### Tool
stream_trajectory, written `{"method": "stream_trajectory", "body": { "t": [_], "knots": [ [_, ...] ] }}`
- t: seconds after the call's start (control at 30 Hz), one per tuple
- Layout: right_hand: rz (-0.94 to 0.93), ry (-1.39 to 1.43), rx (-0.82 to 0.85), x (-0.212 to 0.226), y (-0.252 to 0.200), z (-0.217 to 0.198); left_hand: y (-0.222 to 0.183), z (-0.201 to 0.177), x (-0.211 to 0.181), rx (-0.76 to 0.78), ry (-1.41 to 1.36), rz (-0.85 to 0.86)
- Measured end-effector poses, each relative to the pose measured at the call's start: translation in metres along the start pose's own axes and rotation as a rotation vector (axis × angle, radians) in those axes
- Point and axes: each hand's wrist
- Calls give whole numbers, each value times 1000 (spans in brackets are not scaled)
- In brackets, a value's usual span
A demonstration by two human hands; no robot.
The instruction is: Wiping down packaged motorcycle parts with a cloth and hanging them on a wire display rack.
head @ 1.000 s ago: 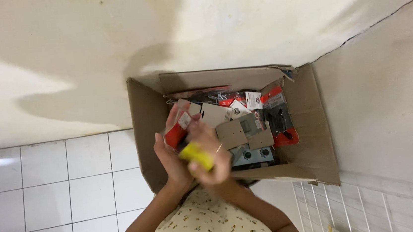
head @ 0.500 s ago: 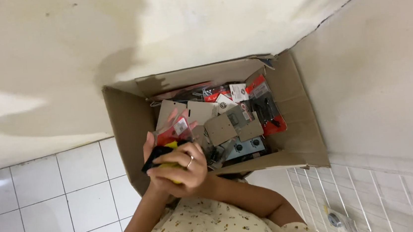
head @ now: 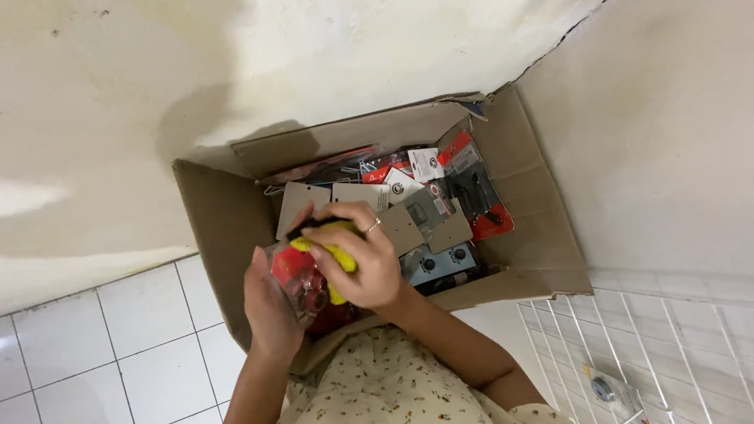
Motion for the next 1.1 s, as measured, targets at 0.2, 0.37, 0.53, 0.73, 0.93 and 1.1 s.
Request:
{"method": "stream_trajectory", "body": {
  "t": [0.2, 0.37, 0.53, 0.73, 0.93, 1.1],
  "knots": [
    [-17, 57, 109, 8, -6, -15, 0, 11, -2, 16, 146, -146],
    [-92, 275, 284, -51, -49, 1, -4, 5, 16, 39, 200, -141],
    [40, 8, 188, 11, -18, -20, -9, 11, 10, 5, 142, -81],
    [-42, -17, 256, 58, -43, 12, -28, -2, 2, -37, 126, 123],
    [321, 186, -20, 104, -28, 37, -32, -21, -20, -62, -102, 196],
    [533, 241, 26, 98, -59, 66, -28, -48, -20, -119, -114, 204]
  ]
}}
Point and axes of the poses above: each hand's wrist, its own y-axis towards the middle knuckle, its own z-axis out of the palm, x = y × z, and after that the axes turned 3 degrees about x, right-handed
